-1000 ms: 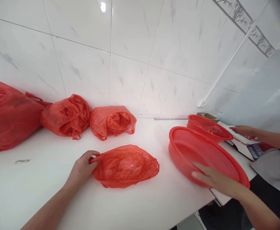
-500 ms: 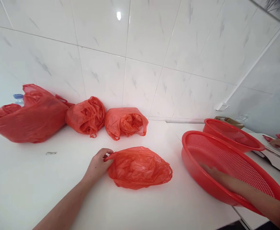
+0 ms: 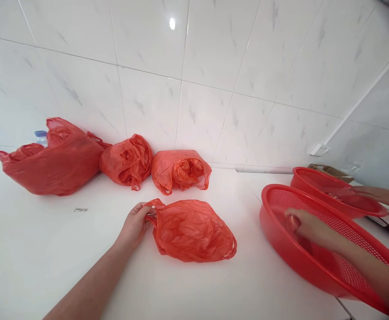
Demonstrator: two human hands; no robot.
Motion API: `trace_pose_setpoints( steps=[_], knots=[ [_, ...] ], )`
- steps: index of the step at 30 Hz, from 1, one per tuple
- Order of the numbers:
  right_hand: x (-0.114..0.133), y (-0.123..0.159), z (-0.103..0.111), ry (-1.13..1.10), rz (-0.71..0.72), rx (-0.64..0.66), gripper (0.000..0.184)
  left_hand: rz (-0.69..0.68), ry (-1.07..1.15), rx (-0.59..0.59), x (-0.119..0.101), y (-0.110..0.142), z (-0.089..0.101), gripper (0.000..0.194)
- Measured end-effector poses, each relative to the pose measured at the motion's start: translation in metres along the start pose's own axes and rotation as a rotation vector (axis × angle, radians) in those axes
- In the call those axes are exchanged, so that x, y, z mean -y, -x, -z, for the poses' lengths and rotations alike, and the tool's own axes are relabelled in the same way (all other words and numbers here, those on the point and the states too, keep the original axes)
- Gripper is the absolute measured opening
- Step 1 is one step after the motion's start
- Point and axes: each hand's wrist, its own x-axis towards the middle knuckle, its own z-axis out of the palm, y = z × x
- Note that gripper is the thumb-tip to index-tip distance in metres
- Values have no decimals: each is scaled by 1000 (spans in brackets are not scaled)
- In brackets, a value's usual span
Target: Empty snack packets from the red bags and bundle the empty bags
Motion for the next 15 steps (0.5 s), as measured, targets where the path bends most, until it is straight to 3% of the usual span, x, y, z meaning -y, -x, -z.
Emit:
trace_pose_setpoints(
  steps=[1, 2, 5, 7, 9, 11, 15],
  knots=[
    [3, -10, 12, -17, -5, 45, 28, 0, 33, -7, 0, -2, 0, 16],
    [9, -18, 24, 5, -34, -6, 29, 4, 57, -12, 1, -3, 0, 17],
    [47, -28, 48, 61, -7, -288, 30, 28, 102, -16, 1, -6, 0, 17],
    [85, -23, 50, -17, 45, -405, 33, 40, 134, -27, 1, -6, -1, 15],
    [126, -14, 38, -147, 214, -415, 30, 41, 158, -32, 1, -7, -1, 14],
    [165, -6, 13, -296, 412, -376, 30, 36, 168, -23, 2, -7, -1, 14],
    [220, 0, -59, -281, 700, -83, 42, 16, 181, -8, 2, -8, 0, 18]
  ],
)
